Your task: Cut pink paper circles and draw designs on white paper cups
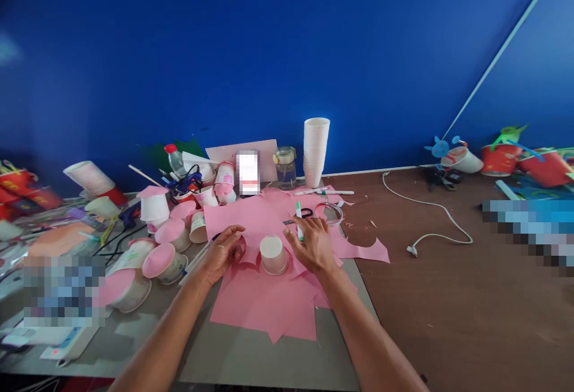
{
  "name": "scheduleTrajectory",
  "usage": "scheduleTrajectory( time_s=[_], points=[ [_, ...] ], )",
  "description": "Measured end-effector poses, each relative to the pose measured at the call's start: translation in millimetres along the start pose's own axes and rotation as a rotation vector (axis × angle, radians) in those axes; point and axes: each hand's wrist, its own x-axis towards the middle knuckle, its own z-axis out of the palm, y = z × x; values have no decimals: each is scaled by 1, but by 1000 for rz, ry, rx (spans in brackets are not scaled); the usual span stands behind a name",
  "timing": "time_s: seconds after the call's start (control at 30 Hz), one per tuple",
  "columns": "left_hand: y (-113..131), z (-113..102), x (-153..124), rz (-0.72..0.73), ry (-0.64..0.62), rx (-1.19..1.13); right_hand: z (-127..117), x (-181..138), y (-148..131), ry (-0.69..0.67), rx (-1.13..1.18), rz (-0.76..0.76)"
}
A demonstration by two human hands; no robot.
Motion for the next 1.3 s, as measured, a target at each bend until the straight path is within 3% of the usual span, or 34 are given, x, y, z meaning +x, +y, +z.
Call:
scheduleTrajectory(
  time_s=[0.1, 0.17, 0.33, 0.43, 0.53, 0.7, 0.8, 0.87, 0.97, 1.1, 1.3],
  points=[
    [-3, 2, 4, -15, -45, 27, -2, 0, -1, -63, 2, 4],
    [-4, 1, 5, 7, -1, 58, -5, 1, -3, -79, 7, -3],
    [12, -5, -2, 334, 205, -77, -8, 2, -2, -64, 21, 25],
    [27, -13, -11, 481, 195, -280, -6, 2, -1, -69, 9, 35],
    [35, -23, -16, 513, 216, -447, -4, 2, -3, -88, 4, -45],
    [34, -27, -13, 434, 212, -545, -1, 4, 2, -106, 151, -172],
    [26, -19, -6, 425, 257, -502, 2, 9, 16, 59, 228, -99],
    [19, -13, -2, 408, 296, -387, 5, 11, 26, 142, 134, -44],
    [5, -10, 2, 332, 332, -118, 10, 13, 34, 50, -64, -32],
    [-8, -11, 4, 354, 335, 172, 17, 12, 34, -132, -233, -35],
    [-6, -4, 1, 442, 328, 230, 22, 12, 35, -147, -303, -37]
  ],
)
